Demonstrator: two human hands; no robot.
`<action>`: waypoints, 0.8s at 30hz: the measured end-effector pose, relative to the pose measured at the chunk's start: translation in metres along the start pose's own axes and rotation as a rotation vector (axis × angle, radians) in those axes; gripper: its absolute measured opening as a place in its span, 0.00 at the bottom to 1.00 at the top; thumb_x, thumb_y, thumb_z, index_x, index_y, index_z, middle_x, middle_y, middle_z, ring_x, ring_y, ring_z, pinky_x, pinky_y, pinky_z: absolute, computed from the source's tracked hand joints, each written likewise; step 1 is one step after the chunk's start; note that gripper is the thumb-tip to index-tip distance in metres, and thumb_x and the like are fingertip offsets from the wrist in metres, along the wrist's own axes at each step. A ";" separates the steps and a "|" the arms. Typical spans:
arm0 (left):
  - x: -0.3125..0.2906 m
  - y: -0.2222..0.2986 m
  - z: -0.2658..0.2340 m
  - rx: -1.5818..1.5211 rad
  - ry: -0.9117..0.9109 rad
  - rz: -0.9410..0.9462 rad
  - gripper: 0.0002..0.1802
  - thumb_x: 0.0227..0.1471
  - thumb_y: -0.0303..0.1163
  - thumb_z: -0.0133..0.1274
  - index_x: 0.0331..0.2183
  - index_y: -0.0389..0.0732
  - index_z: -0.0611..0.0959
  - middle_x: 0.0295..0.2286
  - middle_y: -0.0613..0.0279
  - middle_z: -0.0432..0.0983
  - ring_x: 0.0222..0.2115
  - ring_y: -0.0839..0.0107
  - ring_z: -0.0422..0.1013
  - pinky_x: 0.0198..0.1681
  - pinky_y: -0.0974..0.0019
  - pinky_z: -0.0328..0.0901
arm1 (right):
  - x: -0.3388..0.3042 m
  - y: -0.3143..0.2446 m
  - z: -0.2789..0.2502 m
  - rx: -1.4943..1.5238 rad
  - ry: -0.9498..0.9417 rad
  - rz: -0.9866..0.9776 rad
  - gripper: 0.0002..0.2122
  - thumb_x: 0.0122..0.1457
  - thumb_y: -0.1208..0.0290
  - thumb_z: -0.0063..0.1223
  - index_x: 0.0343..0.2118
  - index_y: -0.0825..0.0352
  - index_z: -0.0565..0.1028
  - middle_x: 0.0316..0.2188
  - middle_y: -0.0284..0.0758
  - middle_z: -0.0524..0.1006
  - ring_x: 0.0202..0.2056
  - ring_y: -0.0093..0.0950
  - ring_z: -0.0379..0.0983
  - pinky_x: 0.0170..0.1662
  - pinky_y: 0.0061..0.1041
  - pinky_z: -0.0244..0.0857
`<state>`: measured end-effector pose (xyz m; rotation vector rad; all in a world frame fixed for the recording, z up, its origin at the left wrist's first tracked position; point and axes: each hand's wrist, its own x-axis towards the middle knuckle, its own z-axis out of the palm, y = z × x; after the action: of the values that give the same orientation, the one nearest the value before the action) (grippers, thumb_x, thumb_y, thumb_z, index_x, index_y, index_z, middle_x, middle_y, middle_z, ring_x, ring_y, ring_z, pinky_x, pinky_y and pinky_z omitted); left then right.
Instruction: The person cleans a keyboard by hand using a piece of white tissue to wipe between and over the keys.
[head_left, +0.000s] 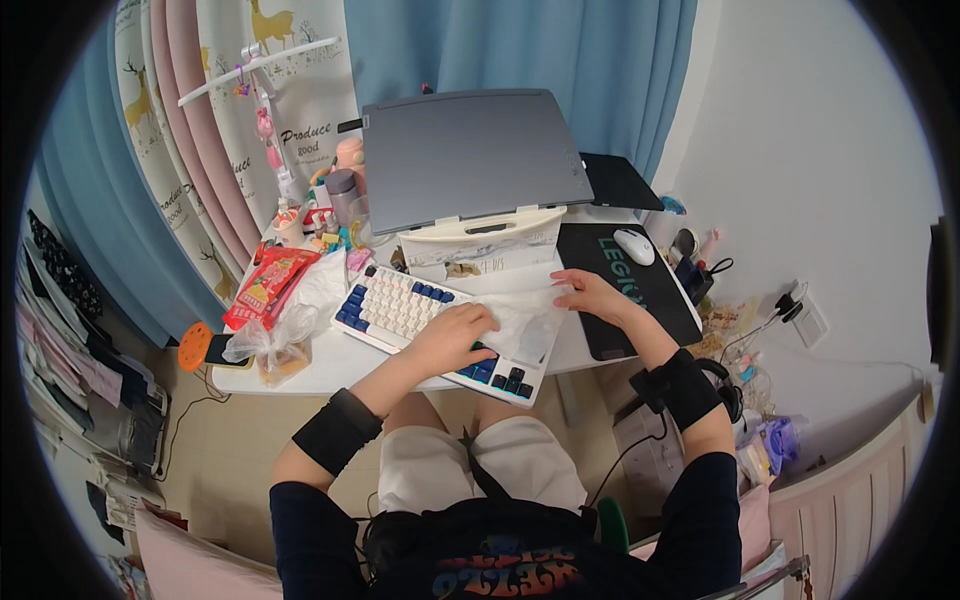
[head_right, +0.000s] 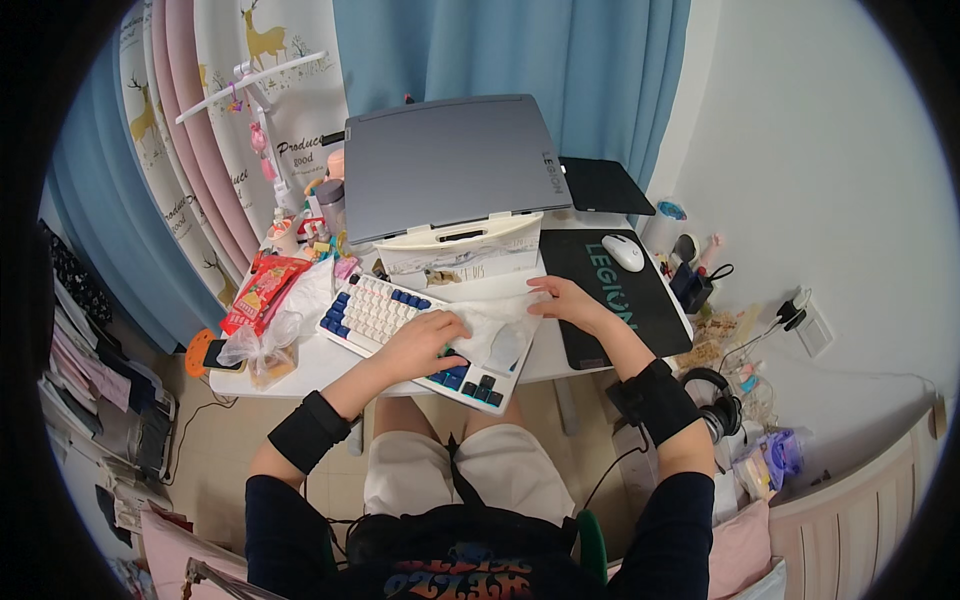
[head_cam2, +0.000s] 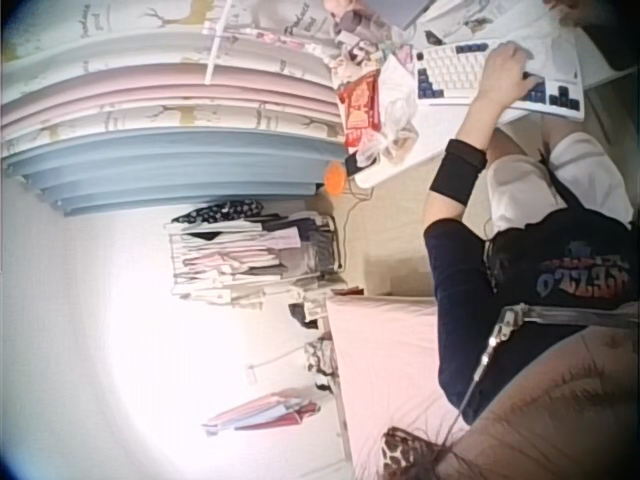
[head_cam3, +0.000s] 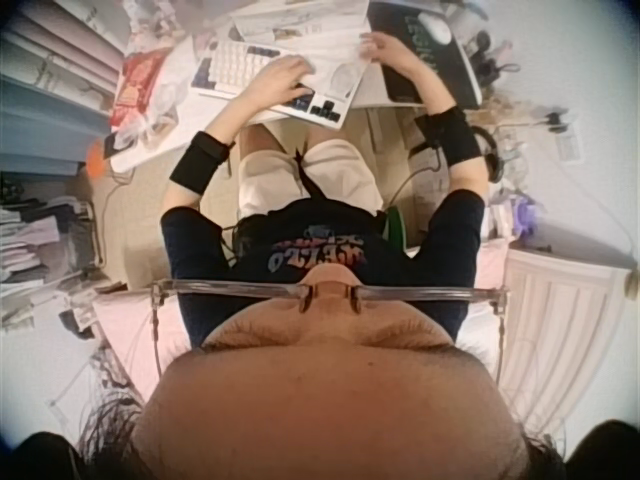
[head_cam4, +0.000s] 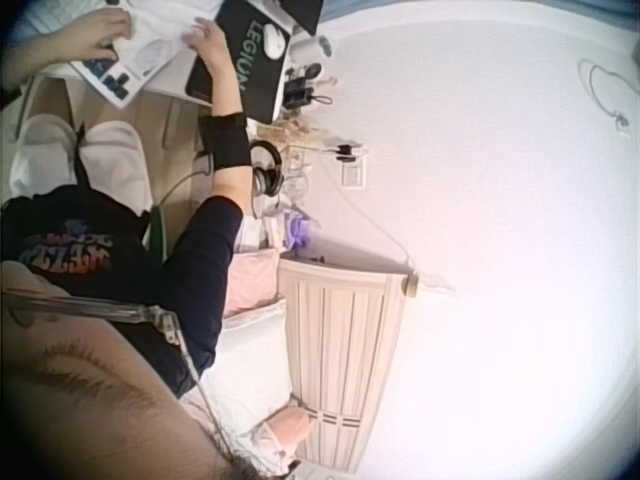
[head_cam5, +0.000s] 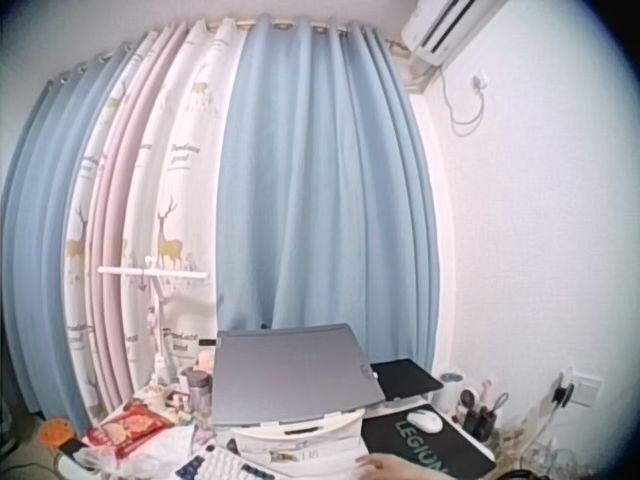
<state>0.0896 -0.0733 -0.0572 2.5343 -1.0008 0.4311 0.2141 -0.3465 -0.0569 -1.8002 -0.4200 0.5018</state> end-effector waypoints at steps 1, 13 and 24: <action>0.001 -0.001 0.001 0.012 -0.019 0.003 0.18 0.41 0.36 0.61 0.36 0.41 0.78 0.35 0.59 0.71 0.40 0.59 0.68 0.44 0.61 0.64 | 0.001 0.005 -0.004 -0.034 -0.052 -0.050 0.21 0.51 0.77 0.59 0.50 0.68 0.69 0.41 0.33 0.72 0.41 0.20 0.68 0.43 0.18 0.64; 0.006 0.023 0.018 0.108 0.176 0.003 0.20 0.40 0.43 0.62 0.30 0.40 0.77 0.29 0.58 0.71 0.33 0.58 0.69 0.38 0.61 0.64 | -0.004 0.002 -0.002 0.066 -0.089 -0.006 0.22 0.51 0.80 0.59 0.51 0.69 0.68 0.41 0.33 0.72 0.41 0.22 0.70 0.43 0.20 0.68; 0.038 -0.014 -0.017 -0.371 0.068 -0.636 0.11 0.44 0.35 0.55 0.24 0.36 0.79 0.20 0.60 0.75 0.24 0.70 0.71 0.30 0.68 0.65 | -0.003 0.014 -0.004 0.006 -0.099 -0.092 0.21 0.50 0.77 0.61 0.48 0.70 0.70 0.37 0.33 0.75 0.36 0.21 0.72 0.39 0.19 0.69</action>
<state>0.1237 -0.0781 -0.0303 2.3068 -0.1855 0.1254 0.2146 -0.3552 -0.0693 -1.7467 -0.5668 0.5288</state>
